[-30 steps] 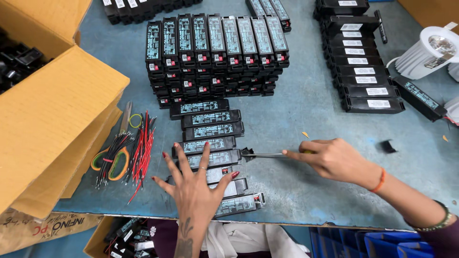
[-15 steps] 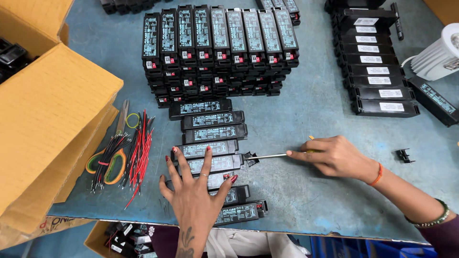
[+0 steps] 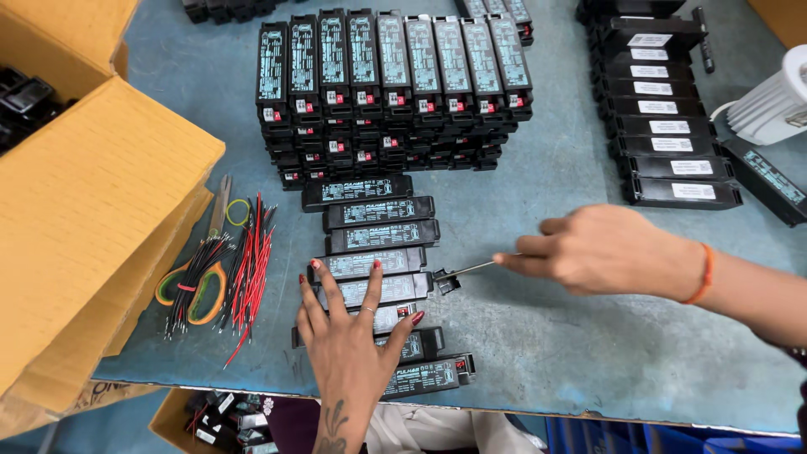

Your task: The person uses a screwdriver to pry open black rectangular electronic modules, removes small black plastic clips, and stacks the opened units. The person also picks up and moves stacks of modules and clips on the table.

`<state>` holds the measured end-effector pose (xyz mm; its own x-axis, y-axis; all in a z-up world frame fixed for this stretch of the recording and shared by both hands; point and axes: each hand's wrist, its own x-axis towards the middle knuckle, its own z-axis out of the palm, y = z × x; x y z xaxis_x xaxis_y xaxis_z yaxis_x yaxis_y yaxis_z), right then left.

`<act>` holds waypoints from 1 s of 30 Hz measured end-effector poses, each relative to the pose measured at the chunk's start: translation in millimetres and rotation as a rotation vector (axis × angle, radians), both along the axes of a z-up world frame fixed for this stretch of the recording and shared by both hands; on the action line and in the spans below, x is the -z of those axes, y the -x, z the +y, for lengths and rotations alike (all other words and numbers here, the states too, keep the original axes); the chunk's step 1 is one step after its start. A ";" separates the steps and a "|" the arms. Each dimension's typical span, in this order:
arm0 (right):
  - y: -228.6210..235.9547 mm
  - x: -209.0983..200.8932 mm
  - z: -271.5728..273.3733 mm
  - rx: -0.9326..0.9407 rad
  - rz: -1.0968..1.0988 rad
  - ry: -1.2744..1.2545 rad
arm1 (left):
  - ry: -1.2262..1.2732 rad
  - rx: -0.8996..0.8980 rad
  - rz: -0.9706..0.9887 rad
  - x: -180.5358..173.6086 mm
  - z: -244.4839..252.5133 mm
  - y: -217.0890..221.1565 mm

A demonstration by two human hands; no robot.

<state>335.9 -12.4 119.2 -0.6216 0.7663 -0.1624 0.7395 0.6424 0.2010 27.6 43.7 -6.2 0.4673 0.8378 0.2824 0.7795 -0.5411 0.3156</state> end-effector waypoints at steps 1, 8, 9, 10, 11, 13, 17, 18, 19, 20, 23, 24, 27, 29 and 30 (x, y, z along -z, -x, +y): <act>8.7 -7.4 2.5 -0.010 -0.031 0.003 | 0.004 0.000 0.005 0.1 -0.2 0.3; 31.0 -20.8 9.9 -0.006 -0.061 0.037 | -0.113 0.014 -0.115 0.8 -3.0 0.2; 25.1 -17.4 8.1 -0.007 0.006 0.015 | -0.116 0.011 -0.120 0.3 -3.4 0.8; 17.0 -13.1 5.1 0.034 0.030 0.036 | -0.115 0.002 -0.127 0.1 -4.1 0.5; 7.2 -7.8 0.8 0.076 0.054 0.057 | -0.120 0.006 -0.129 0.2 -2.8 0.1; -12.5 9.7 -7.4 0.141 0.167 0.087 | -0.120 0.002 -0.131 1.6 -2.6 -0.5; -27.0 70.4 -22.1 0.165 0.634 0.096 | -0.105 0.010 -0.125 3.4 -1.2 0.8; -29.1 82.2 -24.4 0.149 0.775 0.095 | -0.106 0.012 -0.129 3.5 -0.9 0.9; -32.4 89.6 -27.3 0.158 0.776 0.106 | -0.106 0.014 -0.132 3.6 -0.5 0.1; -33.9 95.1 -27.7 0.164 0.778 0.119 | -0.095 0.012 -0.126 3.6 -0.4 0.2; -38.5 94.3 -19.0 0.151 0.579 0.092 | -0.076 0.012 -0.116 3.4 -0.7 0.9; -39.7 88.7 -14.7 0.145 0.477 0.068 | -0.083 0.016 -0.123 2.9 -0.7 0.6; -35.4 62.3 -7.2 0.054 0.270 -0.009 | -0.087 0.020 -0.125 1.1 -1.5 -0.2; -25.6 42.4 -3.4 0.013 0.226 -0.015 | -0.090 0.021 -0.121 0.2 -1.8 0.8; -19.2 32.4 -3.4 -0.005 0.203 -0.019 | -0.094 0.025 -0.121 0.2 -0.9 0.6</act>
<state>355.1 -15.7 86.8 -0.6441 0.7647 -0.0183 0.7628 0.6438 0.0603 26.9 42.8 -6.4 0.4459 0.7933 0.4145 0.7247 -0.5918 0.3529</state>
